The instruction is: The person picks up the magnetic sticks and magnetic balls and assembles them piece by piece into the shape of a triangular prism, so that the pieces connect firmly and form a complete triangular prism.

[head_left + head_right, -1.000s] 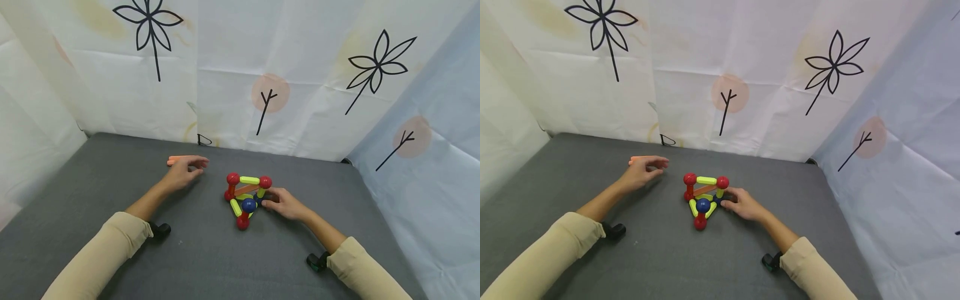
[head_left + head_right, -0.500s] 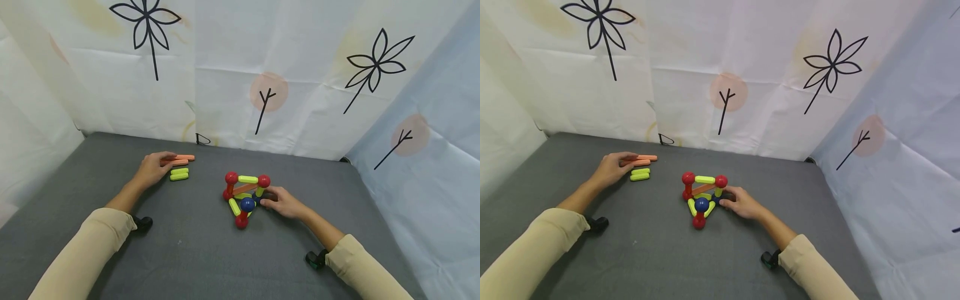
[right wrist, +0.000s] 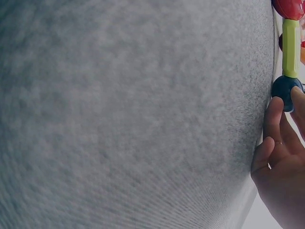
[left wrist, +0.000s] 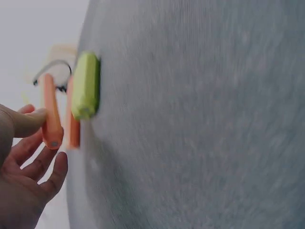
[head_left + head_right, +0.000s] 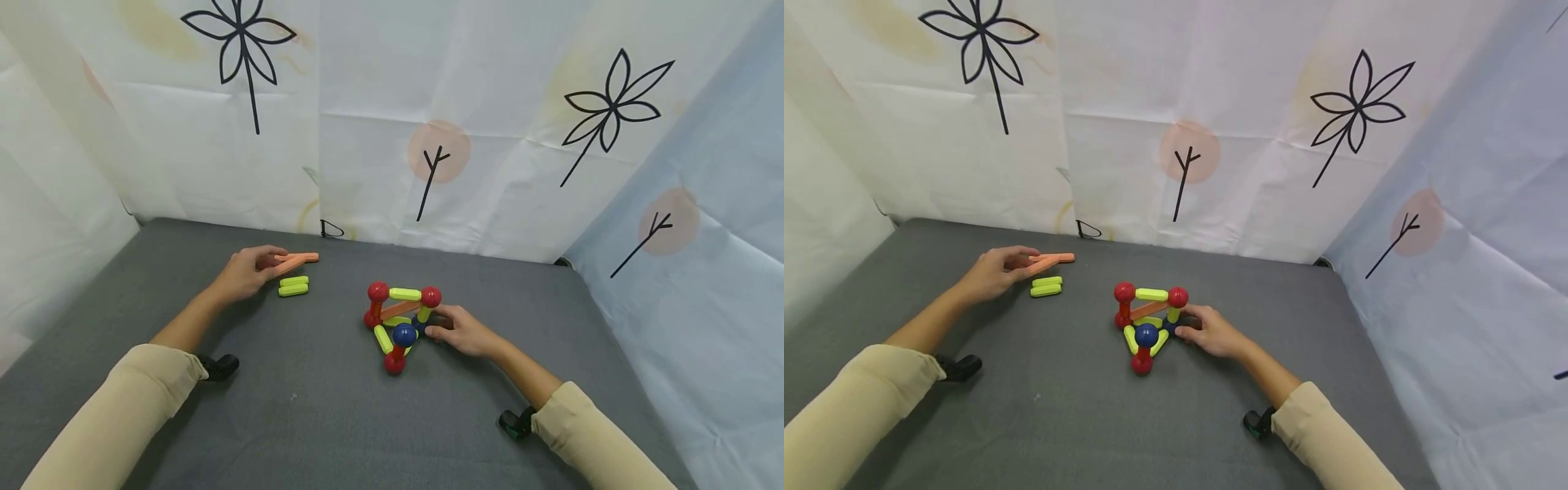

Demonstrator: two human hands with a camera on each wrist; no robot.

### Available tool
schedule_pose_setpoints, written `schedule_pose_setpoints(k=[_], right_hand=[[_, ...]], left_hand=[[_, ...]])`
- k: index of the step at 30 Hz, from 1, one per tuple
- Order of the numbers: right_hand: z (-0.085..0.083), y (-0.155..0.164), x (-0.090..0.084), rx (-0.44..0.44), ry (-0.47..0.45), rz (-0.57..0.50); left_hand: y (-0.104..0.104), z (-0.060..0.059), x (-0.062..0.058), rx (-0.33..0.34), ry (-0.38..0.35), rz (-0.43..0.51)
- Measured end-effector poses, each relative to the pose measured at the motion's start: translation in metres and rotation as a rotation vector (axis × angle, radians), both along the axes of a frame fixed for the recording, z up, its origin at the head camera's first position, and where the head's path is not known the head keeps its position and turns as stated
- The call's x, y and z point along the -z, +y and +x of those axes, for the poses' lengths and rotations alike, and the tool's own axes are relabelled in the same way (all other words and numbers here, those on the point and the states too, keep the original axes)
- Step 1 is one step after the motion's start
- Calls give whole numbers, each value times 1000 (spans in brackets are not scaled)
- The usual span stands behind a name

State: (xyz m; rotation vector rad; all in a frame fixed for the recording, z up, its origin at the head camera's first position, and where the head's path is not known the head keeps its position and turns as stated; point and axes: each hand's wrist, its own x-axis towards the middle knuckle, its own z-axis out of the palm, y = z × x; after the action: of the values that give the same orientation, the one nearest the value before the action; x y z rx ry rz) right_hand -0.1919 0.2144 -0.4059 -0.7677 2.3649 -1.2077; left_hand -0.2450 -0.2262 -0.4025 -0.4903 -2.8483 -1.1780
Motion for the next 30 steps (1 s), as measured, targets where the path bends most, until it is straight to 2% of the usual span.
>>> schedule_pose_setpoints(k=[3,8,11,14,17,20,27,30], right_hand=[[0,0,0,-1,-1,-1],[0,0,1,-9,7,-4],[0,0,1,-12,9,-4],[-1,0,0,-13,8,-4],[-1,0,0,-14,5,-8],[-1,0,0,-15,3,-12],[-2,1,1,-18,8,-12],[-1,1,1,-17,8,-8]], left_hand=[[10,7,-9,36,-33,107],[34,22,-18,116,-164,311],[49,31,-16,157,-248,406],[65,41,-13,185,-323,454],[82,50,-9,224,-393,483],[99,58,-5,261,-427,484],[129,68,0,352,-390,447],[137,69,1,365,-404,450]])
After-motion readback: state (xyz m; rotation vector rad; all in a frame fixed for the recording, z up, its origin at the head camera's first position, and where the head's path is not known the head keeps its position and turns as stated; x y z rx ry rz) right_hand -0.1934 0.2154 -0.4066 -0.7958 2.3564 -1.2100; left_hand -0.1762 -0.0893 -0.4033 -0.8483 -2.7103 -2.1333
